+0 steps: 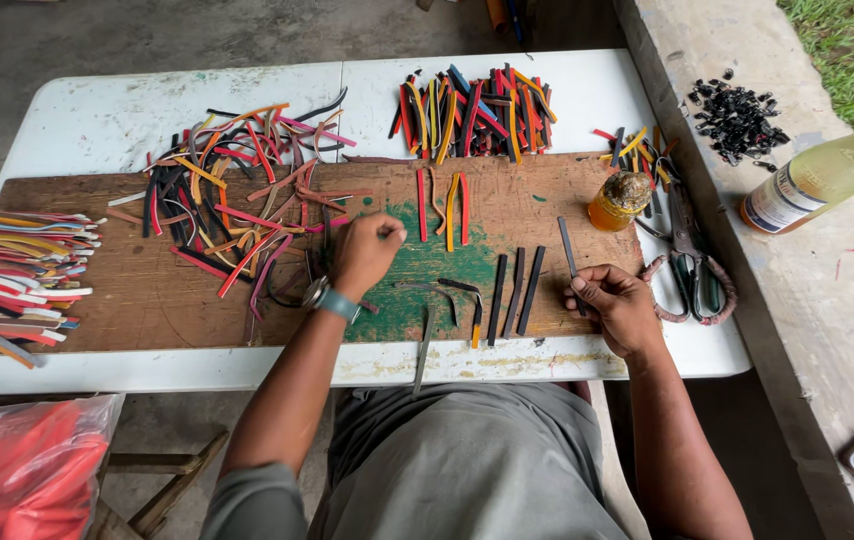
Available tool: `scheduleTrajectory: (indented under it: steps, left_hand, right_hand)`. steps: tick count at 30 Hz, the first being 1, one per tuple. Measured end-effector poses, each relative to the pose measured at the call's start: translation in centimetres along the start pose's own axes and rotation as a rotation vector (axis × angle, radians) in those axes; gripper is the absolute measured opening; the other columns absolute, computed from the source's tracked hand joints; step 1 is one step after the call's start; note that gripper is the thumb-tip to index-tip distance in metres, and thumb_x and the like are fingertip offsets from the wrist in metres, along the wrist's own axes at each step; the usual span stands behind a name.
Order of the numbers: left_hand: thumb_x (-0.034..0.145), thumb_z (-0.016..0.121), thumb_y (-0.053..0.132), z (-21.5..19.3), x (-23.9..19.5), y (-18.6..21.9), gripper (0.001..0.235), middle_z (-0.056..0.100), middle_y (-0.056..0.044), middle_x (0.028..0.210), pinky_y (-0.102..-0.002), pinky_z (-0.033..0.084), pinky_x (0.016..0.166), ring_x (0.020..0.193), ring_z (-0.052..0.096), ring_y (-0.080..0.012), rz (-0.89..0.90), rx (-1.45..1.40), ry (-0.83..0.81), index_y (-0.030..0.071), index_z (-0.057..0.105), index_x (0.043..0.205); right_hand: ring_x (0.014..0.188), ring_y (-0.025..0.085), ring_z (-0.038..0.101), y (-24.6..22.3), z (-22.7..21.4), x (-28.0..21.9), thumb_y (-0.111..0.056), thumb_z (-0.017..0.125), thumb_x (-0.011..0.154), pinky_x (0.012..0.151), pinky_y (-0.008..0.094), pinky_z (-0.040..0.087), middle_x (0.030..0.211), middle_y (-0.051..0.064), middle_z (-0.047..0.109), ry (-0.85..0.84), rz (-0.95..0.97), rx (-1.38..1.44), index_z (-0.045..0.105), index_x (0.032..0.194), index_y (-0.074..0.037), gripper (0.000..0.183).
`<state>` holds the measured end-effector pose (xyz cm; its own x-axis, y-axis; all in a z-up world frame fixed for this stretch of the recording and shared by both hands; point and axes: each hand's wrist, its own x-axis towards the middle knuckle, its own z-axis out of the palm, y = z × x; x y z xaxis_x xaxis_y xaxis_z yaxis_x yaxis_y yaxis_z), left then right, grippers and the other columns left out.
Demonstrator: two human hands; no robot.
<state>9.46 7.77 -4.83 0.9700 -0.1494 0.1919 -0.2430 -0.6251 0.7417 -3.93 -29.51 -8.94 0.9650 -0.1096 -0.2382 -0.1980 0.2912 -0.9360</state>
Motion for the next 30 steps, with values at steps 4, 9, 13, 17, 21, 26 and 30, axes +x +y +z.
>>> scheduleTrajectory:
  steps: [4,9,13,17,21,26,30]
  left_hand:
    - [0.086,0.079,0.019,3.3,4.3,-1.2,0.013,0.077,-0.012,0.090,-0.043,0.058,0.076,0.082,0.074,-0.0304,-0.046,0.120,0.055,0.006,0.077,0.088]
    - [0.066,0.090,0.017,7.1,7.5,-2.4,0.021,0.071,-0.024,0.095,-0.050,0.056,0.070,0.082,0.068,-0.0423,0.096,0.298,0.193,0.002,0.076,0.072]
    - [0.073,0.084,0.011,8.8,9.0,-3.7,0.010,0.074,-0.020,0.093,-0.046,0.058,0.077,0.086,0.071,-0.0382,-0.042,0.302,0.129,0.006,0.077,0.077]
    - [0.075,0.083,0.008,7.6,9.3,-4.5,0.012,0.076,-0.017,0.094,-0.042,0.060,0.079,0.086,0.075,-0.0319,-0.127,0.191,0.067,0.005,0.076,0.084]
    - [0.077,0.078,-0.002,5.2,8.0,-4.7,0.032,0.073,-0.019,0.102,-0.037,0.065,0.069,0.084,0.078,-0.0246,-0.268,-0.427,0.023,0.001,0.061,0.104]
    - [0.084,0.074,0.001,1.8,5.7,-4.7,0.027,0.073,-0.013,0.108,-0.031,0.067,0.076,0.091,0.076,-0.0166,-0.295,-0.673,-0.050,0.005,0.067,0.110]
    - [0.089,0.079,0.004,-0.8,3.8,-5.3,0.015,0.076,-0.015,0.096,-0.031,0.055,0.073,0.084,0.068,-0.0212,-0.223,-0.411,-0.078,0.004,0.076,0.104]
  right_hand:
    - [0.073,0.013,0.065,0.0,0.2,-0.3,-0.010,0.072,0.094,0.063,0.025,0.051,0.090,0.009,0.073,0.002,-0.029,-0.055,0.068,0.106,0.000,0.016]
    - [0.070,0.009,0.060,-0.1,0.2,0.0,-0.011,0.074,0.093,0.058,0.023,0.045,0.089,0.007,0.073,0.049,-0.019,-0.152,0.070,0.107,0.001,0.019]
    - [0.071,0.009,0.062,0.1,0.3,-0.1,-0.011,0.074,0.093,0.060,0.022,0.048,0.090,0.007,0.074,0.033,-0.048,-0.107,0.070,0.113,0.001,0.024]
    - [0.070,0.008,0.062,0.0,0.3,-0.2,-0.010,0.074,0.092,0.060,0.021,0.048,0.091,0.007,0.074,0.044,-0.060,-0.077,0.070,0.115,0.001,0.025]
    - [0.070,0.008,0.061,0.2,0.2,-0.4,-0.010,0.074,0.093,0.060,0.021,0.047,0.091,0.007,0.074,0.053,-0.064,-0.079,0.069,0.115,0.001,0.025]
    - [0.070,0.008,0.061,0.2,0.1,-0.2,-0.010,0.075,0.092,0.060,0.021,0.048,0.090,0.007,0.074,0.049,-0.066,-0.091,0.069,0.115,0.001,0.026]
    - [0.071,0.008,0.061,0.5,0.1,-0.3,-0.010,0.075,0.093,0.061,0.022,0.049,0.091,0.007,0.073,0.048,-0.100,-0.106,0.069,0.115,0.001,0.026]
